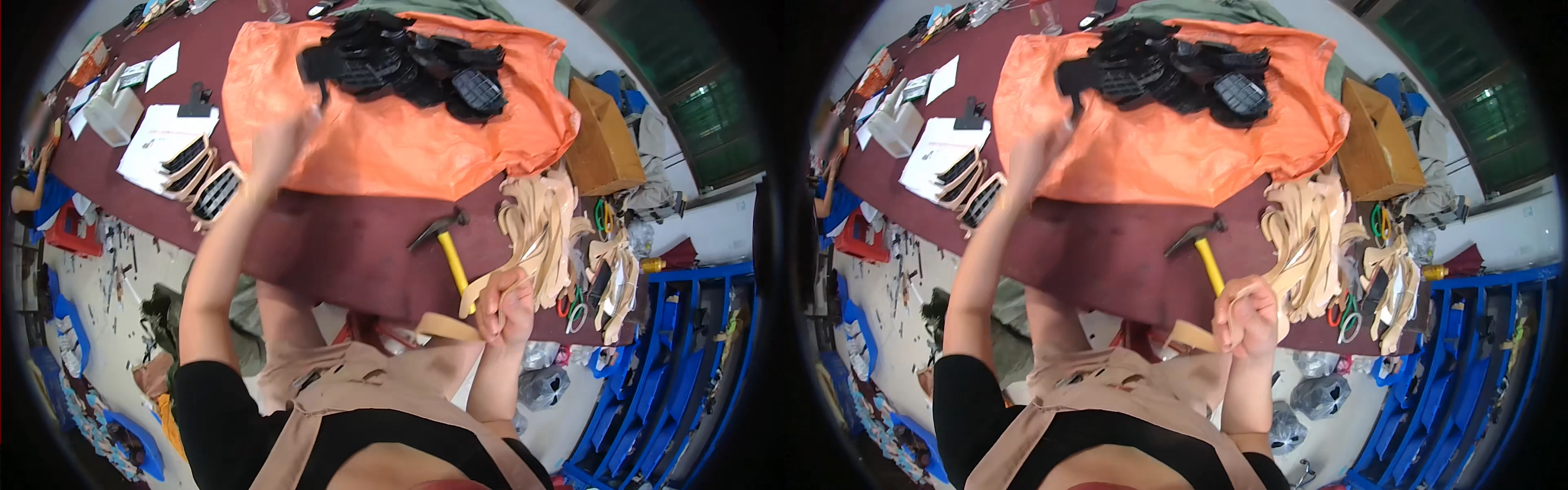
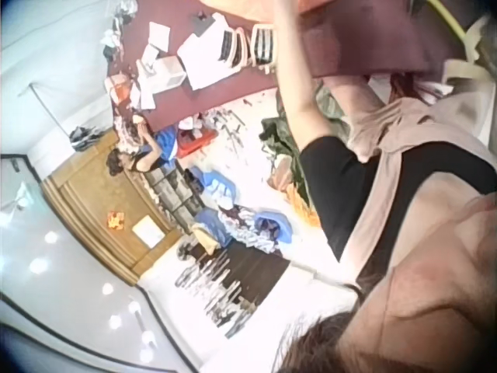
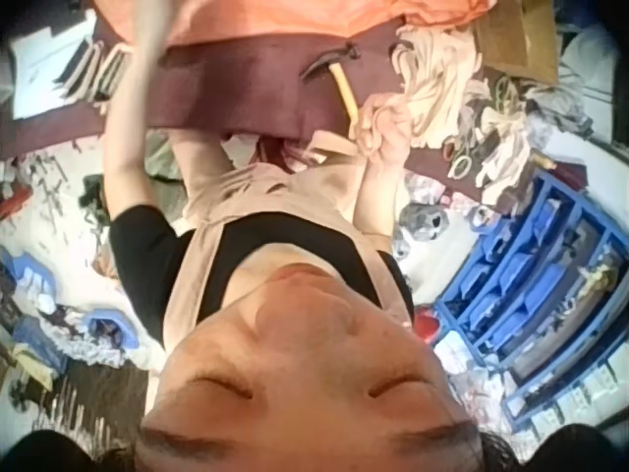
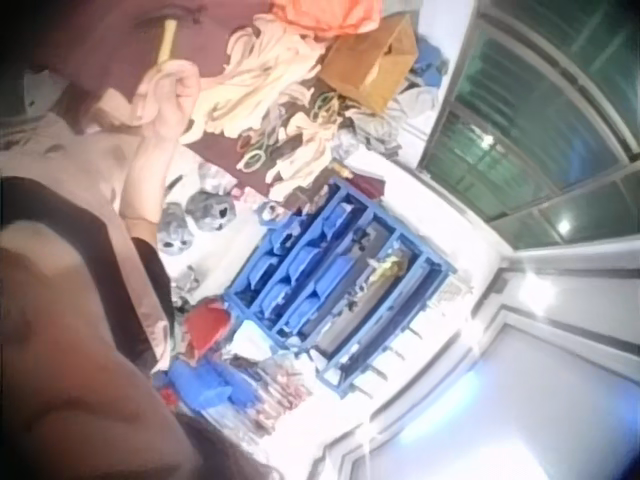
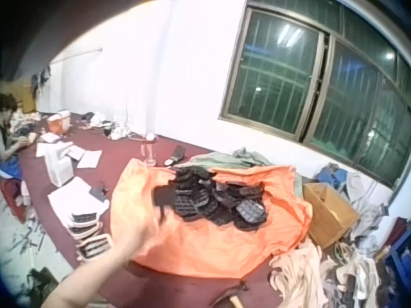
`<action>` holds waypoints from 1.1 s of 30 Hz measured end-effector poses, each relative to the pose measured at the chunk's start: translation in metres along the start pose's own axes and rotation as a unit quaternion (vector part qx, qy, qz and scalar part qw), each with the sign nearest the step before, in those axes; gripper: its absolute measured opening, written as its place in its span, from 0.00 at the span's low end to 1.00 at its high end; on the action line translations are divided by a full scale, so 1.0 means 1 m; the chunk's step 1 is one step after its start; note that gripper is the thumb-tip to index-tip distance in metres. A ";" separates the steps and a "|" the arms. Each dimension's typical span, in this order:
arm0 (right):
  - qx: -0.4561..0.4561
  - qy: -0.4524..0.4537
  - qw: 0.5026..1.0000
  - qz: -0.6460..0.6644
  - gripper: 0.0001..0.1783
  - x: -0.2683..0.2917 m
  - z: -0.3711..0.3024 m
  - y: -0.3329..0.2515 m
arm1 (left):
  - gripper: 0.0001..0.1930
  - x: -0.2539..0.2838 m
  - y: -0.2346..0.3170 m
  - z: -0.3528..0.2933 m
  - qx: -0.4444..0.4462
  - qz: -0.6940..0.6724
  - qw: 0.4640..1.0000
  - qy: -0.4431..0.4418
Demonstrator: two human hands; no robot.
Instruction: Assembling shoe sole components by hand and with a small hammer.
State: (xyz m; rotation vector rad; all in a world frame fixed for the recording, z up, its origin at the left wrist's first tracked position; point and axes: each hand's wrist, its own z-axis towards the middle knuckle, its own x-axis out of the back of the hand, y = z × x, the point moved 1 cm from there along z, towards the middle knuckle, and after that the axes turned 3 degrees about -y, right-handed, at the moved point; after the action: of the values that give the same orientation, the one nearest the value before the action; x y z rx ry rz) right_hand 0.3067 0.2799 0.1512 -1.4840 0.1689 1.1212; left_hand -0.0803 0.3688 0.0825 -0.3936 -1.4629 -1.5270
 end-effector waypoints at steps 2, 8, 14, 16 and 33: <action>-0.001 -0.013 0.999 0.036 0.10 -0.003 -0.007 0.003 | 0.10 0.002 0.035 -0.112 -0.173 0.217 0.961 -0.010; -0.044 -0.055 0.994 0.080 0.11 -0.034 -0.008 0.021 | 0.20 -0.009 0.035 -0.150 -0.124 0.045 0.976 -0.175; -0.145 0.000 0.976 -0.159 0.08 -0.043 -0.037 0.040 | 0.31 0.000 0.018 -0.143 -0.165 0.105 0.980 -0.027; -0.236 0.015 0.949 -0.209 0.08 -0.049 -0.026 0.064 | 0.34 0.008 0.017 -0.135 -0.360 0.192 0.912 -0.044; -0.171 0.055 0.981 -0.076 0.05 -0.024 -0.043 0.060 | 0.45 -0.023 0.010 -0.088 -0.189 0.032 0.979 0.066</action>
State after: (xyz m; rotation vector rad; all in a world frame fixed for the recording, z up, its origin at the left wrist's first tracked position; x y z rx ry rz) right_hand 0.2767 0.2163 0.1189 -1.8329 -0.0644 0.9774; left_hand -0.0287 0.3005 0.0497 -0.5475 -1.0450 -1.7458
